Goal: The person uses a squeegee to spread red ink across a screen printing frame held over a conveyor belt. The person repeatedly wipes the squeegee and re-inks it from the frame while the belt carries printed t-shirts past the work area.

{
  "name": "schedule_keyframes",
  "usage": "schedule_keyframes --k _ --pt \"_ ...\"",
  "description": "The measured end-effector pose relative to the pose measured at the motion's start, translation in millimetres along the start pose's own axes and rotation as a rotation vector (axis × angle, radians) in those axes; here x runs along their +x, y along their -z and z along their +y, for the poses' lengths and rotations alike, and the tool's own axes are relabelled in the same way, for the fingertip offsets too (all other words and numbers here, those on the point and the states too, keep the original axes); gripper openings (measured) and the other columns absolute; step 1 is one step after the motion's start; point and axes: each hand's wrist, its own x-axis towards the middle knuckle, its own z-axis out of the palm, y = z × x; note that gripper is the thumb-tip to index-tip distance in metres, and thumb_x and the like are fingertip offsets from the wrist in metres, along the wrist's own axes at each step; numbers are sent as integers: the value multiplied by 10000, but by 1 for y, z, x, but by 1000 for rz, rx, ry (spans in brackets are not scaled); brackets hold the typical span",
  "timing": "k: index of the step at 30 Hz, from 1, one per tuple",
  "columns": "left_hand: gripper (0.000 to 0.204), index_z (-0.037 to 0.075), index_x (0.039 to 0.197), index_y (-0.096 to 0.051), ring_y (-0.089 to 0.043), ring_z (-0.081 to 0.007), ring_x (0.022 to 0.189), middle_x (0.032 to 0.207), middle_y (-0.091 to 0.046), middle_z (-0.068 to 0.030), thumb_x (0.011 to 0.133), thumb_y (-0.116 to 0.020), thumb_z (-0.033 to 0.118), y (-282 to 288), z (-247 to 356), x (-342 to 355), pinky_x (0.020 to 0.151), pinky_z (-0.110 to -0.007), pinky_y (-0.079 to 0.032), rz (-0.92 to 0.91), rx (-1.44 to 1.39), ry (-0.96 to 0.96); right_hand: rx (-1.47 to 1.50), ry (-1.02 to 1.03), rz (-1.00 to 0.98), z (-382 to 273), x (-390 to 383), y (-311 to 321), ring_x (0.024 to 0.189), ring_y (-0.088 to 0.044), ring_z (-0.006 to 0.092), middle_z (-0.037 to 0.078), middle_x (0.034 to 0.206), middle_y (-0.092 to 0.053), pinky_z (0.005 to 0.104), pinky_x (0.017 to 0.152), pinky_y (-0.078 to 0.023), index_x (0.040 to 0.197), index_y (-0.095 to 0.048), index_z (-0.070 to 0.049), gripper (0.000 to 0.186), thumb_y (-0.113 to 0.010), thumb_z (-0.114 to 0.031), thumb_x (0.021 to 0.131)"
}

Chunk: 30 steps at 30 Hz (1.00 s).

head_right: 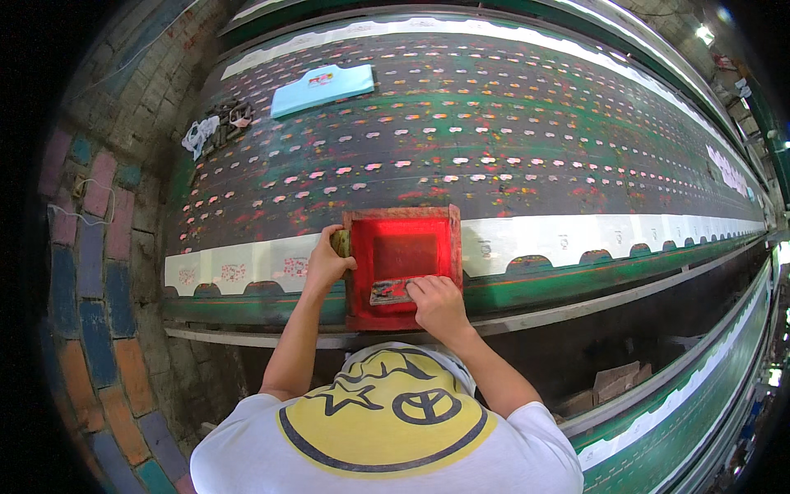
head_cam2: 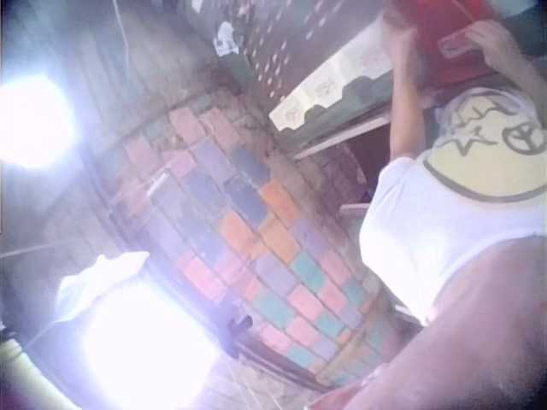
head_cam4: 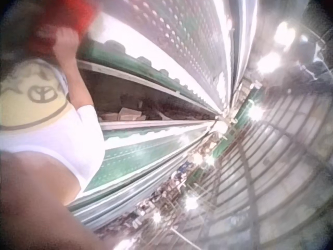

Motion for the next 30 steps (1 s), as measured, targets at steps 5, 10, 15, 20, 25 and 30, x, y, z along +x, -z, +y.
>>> schedule_keyframes --k 5,10,15,20,25,30 --pt "901 205 1463 -539 -737 -414 1127 1187 -769 -196 630 -880 166 -56 46 -6 966 -485 -579 -18 -101 -20 -53 -23 20 48 -21 44 1014 -725 299 111 1052 -759 436 893 -559 1040 -743 -36 277 -664 -4 777" --pt "900 188 1465 -544 -741 -406 1116 1181 -771 -195 631 -878 147 -123 91 -13 961 -479 -579 -18 -116 -47 -105 -52 -31 106 -53 81 1030 -724 281 106 1080 -768 440 916 -550 1037 -740 -41 240 -671 -55 808" --pt "909 184 1480 -542 -744 -395 1109 1173 -771 -199 634 -873 152 -154 110 -15 949 -470 -580 -48 -40 25 -45 -45 -36 141 -71 92 1015 -725 276 101 1061 -764 427 898 -552 1025 -734 -41 217 -682 -52 815" --pt "917 177 1482 -545 -752 -393 1092 1147 -775 -211 624 -869 159 -165 105 -15 927 -471 -585 -15 -21 44 16 -35 -57 150 -79 94 997 -729 292 113 1052 -763 432 888 -564 1022 -735 -40 201 -673 -58 832" --pt "906 168 1474 -559 -747 -406 1108 1163 -773 -220 622 -866 167 -163 114 -16 948 -476 -584 -19 20 35 29 -6 -34 153 -80 94 980 -726 293 115 1041 -758 438 876 -563 1006 -722 -41 181 -659 -82 841" --pt "903 163 1472 -562 -744 -410 1124 1177 -769 -235 623 -868 185 -165 113 -15 959 -476 -585 -5 64 14 29 -9 -46 157 -78 93 980 -726 297 114 1047 -758 435 882 -566 1009 -723 -39 203 -659 -51 816"
